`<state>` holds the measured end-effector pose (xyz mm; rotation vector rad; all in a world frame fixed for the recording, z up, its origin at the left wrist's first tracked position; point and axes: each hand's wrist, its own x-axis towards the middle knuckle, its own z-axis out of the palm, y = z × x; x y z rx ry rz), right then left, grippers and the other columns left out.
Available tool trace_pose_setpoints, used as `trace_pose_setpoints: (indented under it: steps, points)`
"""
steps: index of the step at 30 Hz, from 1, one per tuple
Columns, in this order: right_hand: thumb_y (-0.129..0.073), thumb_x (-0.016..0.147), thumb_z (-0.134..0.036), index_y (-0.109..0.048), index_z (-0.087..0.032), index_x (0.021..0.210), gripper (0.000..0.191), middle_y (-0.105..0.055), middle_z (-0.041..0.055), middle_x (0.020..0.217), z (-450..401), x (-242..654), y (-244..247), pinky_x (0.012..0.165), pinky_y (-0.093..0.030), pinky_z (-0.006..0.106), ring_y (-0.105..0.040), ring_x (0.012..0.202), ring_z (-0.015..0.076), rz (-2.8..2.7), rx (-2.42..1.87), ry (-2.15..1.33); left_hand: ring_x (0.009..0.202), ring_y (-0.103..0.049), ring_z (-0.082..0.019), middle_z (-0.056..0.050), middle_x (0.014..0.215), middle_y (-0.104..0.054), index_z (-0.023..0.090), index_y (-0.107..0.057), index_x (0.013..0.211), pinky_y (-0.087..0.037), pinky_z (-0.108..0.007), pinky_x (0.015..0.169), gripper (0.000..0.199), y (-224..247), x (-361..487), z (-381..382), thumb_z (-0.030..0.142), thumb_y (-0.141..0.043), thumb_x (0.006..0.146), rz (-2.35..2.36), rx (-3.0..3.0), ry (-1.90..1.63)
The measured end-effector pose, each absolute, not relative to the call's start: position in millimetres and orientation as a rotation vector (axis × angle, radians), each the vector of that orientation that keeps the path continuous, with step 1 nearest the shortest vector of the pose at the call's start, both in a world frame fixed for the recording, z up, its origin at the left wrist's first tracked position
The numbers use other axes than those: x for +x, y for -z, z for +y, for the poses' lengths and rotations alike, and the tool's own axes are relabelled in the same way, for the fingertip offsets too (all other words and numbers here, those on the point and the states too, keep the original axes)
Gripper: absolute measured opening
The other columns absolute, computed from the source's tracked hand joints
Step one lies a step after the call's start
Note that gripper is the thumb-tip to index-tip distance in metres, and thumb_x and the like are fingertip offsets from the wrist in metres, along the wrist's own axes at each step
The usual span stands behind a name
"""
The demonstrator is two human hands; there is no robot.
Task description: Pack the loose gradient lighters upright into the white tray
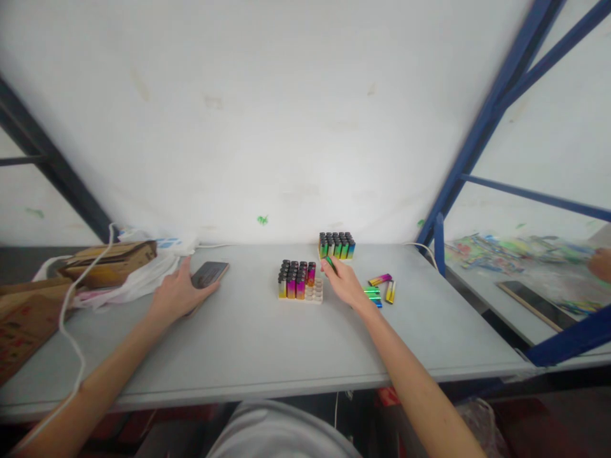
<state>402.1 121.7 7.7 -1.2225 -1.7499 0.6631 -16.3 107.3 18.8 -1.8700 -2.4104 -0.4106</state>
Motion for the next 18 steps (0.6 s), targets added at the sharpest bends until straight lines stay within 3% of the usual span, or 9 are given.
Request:
trace_pose_setpoints:
  steps: [7,18]
  points:
    - [-0.039,0.103,-0.07,-0.058,-0.023,0.089,0.052,-0.06,0.0008,0.07,121,402,-9,0.063,-0.041,0.03,-0.056,0.068,0.0206,-1.814,-1.274,-0.636,0.126,-0.065,-0.048,-0.03,0.131,-0.069,0.002,-0.024,0.164,-0.053,-0.053,0.101,0.109,-10,-26,114,0.066,-0.065,0.087,-2.342,-1.938,0.525]
    - [-0.042,0.103,-0.066,-0.049,-0.025,0.077,0.049,-0.055,-0.0008,0.067,114,396,-17,0.064,-0.038,0.031,-0.051,0.065,0.019,-1.874,-1.239,-0.553,0.12,-0.068,-0.044,-0.027,0.13,-0.069,0.005,-0.028,0.164,-0.055,-0.048,0.097,0.102,-17,-12,111,0.062,-0.062,0.088,-2.332,-1.873,0.425]
